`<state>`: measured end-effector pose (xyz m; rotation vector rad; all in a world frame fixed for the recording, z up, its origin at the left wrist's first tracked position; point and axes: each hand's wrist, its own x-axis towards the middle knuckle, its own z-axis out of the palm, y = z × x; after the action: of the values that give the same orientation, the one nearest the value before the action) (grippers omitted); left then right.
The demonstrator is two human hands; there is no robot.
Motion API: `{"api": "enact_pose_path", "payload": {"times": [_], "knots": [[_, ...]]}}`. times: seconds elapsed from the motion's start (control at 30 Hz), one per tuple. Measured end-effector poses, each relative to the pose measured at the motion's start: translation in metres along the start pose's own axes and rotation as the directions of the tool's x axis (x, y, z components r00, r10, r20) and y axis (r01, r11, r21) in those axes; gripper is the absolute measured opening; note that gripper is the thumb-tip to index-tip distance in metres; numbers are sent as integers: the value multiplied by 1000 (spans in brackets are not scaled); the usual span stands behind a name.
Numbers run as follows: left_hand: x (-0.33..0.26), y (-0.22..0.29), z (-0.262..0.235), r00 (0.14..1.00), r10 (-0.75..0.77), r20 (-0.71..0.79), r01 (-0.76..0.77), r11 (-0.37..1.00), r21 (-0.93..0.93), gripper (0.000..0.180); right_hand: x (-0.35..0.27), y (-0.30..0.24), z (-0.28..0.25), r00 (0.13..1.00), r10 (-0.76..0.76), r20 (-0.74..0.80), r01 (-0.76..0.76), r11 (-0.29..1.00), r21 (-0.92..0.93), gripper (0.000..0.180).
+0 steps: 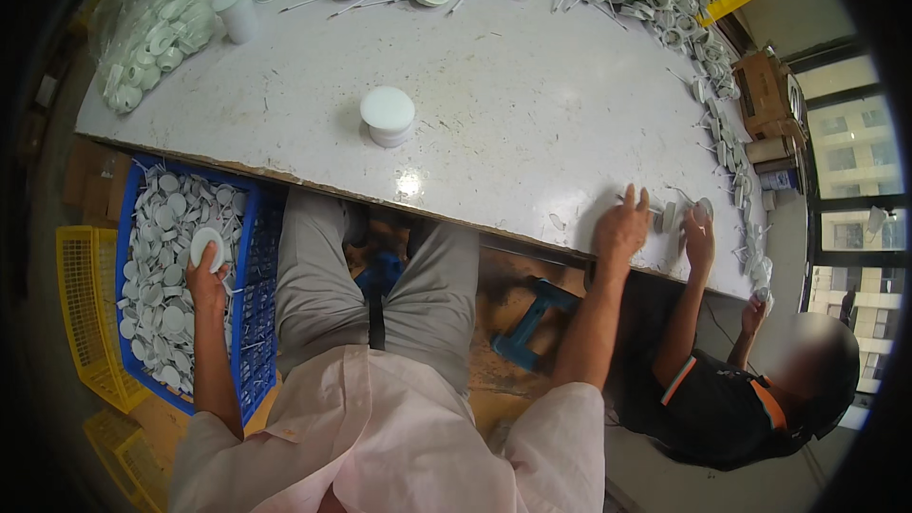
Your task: The person assembles lamps by taking lamp bases from a blue crate, attaching circular covers from a stack on the table onto each base by hand, and placing the assembled lamps onto the table.
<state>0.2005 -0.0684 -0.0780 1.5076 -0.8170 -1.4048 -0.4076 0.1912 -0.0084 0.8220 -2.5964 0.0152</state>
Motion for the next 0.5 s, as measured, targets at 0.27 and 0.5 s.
{"api": "enact_pose_path", "payload": {"times": [0.27, 0.5], "knots": [[25, -41, -81, 967, 48, -250, -36, 998, 52, 50, 22, 48, 27, 950, -227, 213, 254, 961, -108, 22], [6, -15, -62, 945, 116, -304, -101, 993, 66, 49, -10, -58, -7, 873, -488, -11, 477, 849, 228, 15]]}}
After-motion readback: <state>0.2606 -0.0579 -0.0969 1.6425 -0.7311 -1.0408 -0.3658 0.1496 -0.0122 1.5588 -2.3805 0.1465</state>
